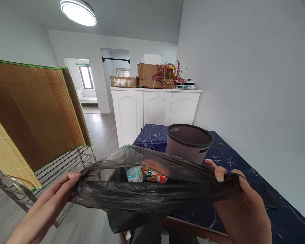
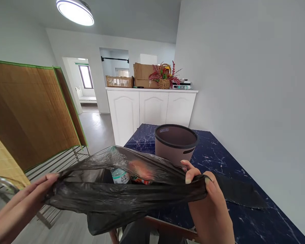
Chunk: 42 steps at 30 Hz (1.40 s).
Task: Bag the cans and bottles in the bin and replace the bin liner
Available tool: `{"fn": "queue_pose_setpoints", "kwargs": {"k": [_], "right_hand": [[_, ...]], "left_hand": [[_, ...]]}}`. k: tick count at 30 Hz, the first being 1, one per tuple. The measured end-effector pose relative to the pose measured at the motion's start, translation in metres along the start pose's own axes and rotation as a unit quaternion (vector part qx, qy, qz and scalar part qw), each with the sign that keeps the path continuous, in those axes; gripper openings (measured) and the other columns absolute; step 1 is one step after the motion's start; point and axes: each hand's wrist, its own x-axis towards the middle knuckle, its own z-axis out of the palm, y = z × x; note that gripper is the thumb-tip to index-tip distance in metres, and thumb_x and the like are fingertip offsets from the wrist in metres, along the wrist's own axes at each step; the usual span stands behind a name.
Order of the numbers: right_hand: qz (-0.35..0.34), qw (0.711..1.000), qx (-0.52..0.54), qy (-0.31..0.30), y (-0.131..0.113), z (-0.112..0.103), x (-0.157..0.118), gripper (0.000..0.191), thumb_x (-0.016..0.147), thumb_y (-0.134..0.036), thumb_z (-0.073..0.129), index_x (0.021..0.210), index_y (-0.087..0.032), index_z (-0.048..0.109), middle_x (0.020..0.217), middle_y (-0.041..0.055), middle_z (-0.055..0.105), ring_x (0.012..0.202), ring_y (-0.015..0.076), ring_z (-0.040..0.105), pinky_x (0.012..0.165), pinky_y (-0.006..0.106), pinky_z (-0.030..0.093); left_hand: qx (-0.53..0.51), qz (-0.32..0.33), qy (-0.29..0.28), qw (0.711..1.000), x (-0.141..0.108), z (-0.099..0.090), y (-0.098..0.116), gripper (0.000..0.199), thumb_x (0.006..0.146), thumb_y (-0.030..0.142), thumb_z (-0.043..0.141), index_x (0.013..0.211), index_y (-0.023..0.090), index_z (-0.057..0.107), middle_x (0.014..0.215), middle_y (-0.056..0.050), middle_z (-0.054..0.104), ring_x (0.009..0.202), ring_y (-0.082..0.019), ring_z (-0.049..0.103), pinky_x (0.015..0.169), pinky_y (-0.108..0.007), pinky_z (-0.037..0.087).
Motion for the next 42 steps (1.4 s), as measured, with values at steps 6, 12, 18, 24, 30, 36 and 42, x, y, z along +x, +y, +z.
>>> {"fn": "queue_pose_setpoints", "kwargs": {"k": [6,12,18,24,30,36,42], "right_hand": [[0.001,0.996,0.086,0.001,0.002,0.018,0.018,0.024,0.095,-0.056,0.071,0.083,-0.037,0.078,0.096,-0.0006,0.077,0.132,0.0313,0.066,0.121,0.058,0.048],[0.028,0.971,0.229,-0.058,0.005,0.037,0.047,0.031,0.095,-0.040,0.081,0.073,-0.030,0.061,0.069,-0.0102,0.057,0.058,0.0094,0.060,0.109,0.035,0.059],[0.058,0.979,0.103,-0.164,-0.006,0.061,0.054,0.048,0.098,-0.046,0.077,0.070,-0.024,0.046,0.066,-0.0084,0.032,0.047,0.0075,0.023,0.043,0.018,0.039],[0.036,0.925,-0.215,-0.310,0.000,0.110,0.040,0.069,0.076,-0.035,0.093,0.136,-0.029,0.061,0.088,-0.0031,0.051,0.074,0.0145,0.052,0.069,0.030,0.050],[-0.037,0.860,-0.313,-0.400,0.029,0.156,0.034,0.041,0.078,-0.022,0.082,0.116,-0.024,0.067,0.115,0.0047,0.067,0.108,0.0238,0.062,0.091,0.036,0.052],[-0.066,0.876,-0.311,-0.362,0.038,0.153,0.036,0.019,0.098,-0.023,0.057,0.080,-0.021,0.060,0.076,-0.0035,0.056,0.068,0.0128,0.046,0.064,0.029,0.035],[-0.018,0.888,-0.266,-0.374,0.034,0.147,0.042,0.015,0.096,-0.024,0.058,0.083,-0.021,0.064,0.080,-0.0027,0.055,0.072,0.0129,0.046,0.067,0.028,0.035]], "left_hand": [[-0.129,0.048,0.020,0.990,-0.005,0.025,0.036,0.036,0.081,0.066,0.073,0.102,0.040,0.085,0.138,0.007,0.076,0.145,-0.030,0.058,0.110,-0.030,0.056],[-0.401,0.045,-0.010,0.915,-0.006,0.061,0.070,0.031,0.087,0.030,0.080,0.064,0.025,0.060,0.064,0.005,0.062,0.067,-0.015,0.064,0.074,-0.024,0.066],[-0.410,0.118,-0.083,0.901,-0.008,0.085,0.090,0.042,0.095,0.019,0.071,0.067,0.021,0.039,0.065,0.008,0.027,0.050,-0.008,0.025,0.039,-0.017,0.033],[-0.250,0.152,-0.167,0.942,-0.016,0.113,0.114,0.038,0.099,0.036,0.067,0.073,0.022,0.043,0.071,0.006,0.029,0.058,-0.011,0.028,0.047,-0.020,0.031],[-0.015,0.274,-0.293,0.916,-0.034,0.122,0.129,0.039,0.109,0.051,0.051,0.084,0.022,0.059,0.077,0.001,0.049,0.073,-0.016,0.048,0.068,-0.025,0.046],[-0.047,0.418,-0.150,0.895,-0.016,0.110,0.099,0.034,0.102,0.055,0.063,0.122,0.028,0.061,0.120,-0.007,0.065,0.112,-0.023,0.061,0.101,-0.033,0.050],[0.062,0.290,-0.267,0.917,-0.003,0.114,0.056,0.054,0.080,0.058,0.084,0.117,0.022,0.071,0.105,-0.009,0.076,0.104,-0.033,0.071,0.088,-0.038,0.058]]}}
